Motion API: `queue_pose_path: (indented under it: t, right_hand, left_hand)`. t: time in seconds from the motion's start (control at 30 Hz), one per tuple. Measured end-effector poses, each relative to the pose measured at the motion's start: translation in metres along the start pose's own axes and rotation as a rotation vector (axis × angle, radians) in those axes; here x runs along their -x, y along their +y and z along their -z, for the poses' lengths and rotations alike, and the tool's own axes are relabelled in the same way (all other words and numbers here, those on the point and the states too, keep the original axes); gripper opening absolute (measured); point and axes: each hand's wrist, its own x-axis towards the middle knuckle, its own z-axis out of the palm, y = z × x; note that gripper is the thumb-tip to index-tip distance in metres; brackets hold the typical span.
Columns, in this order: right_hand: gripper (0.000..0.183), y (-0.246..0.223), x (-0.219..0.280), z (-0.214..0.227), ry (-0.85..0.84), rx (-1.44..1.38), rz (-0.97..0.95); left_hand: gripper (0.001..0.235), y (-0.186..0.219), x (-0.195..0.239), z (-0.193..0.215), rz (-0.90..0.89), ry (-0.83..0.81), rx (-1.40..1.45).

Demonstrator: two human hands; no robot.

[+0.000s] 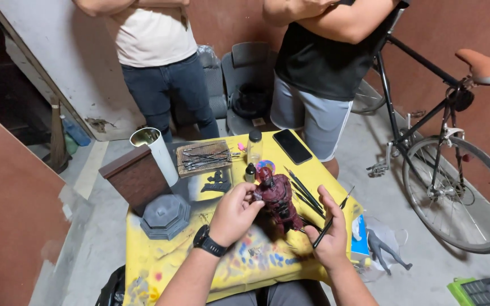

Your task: A person is meticulously painting and assembling a miniature action figure at a workspace.

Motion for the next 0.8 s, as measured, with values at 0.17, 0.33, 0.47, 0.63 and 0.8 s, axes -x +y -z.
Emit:
queue_pose_path:
  t: [0.17, 0.33, 0.47, 0.63, 0.8]
  right_hand:
    - [0.073, 0.007, -0.001, -0.002, -0.001, -0.02, 0.009]
    - [0.07, 0.004, -0.006, -0.008, -0.01, -0.034, 0.02]
    - [0.069, 0.008, -0.007, -0.008, -0.008, -0.078, 0.028]
    - [0.068, 0.006, -0.009, -0.008, -0.004, -0.066, 0.045]
    - [0.066, 0.008, -0.01, -0.008, -0.017, -0.067, 0.066]
  left_hand:
    - [0.04, -0.008, 0.004, -0.001, 0.009, 0.011, 0.011]
    - [0.041, -0.012, 0.003, 0.0, 0.025, 0.014, 0.008]
    - [0.039, -0.016, 0.001, -0.001, 0.0, 0.023, 0.014]
    - [0.039, -0.02, 0.0, -0.002, -0.017, 0.037, 0.019]
    - [0.039, -0.023, 0.0, -0.002, -0.036, 0.038, 0.022]
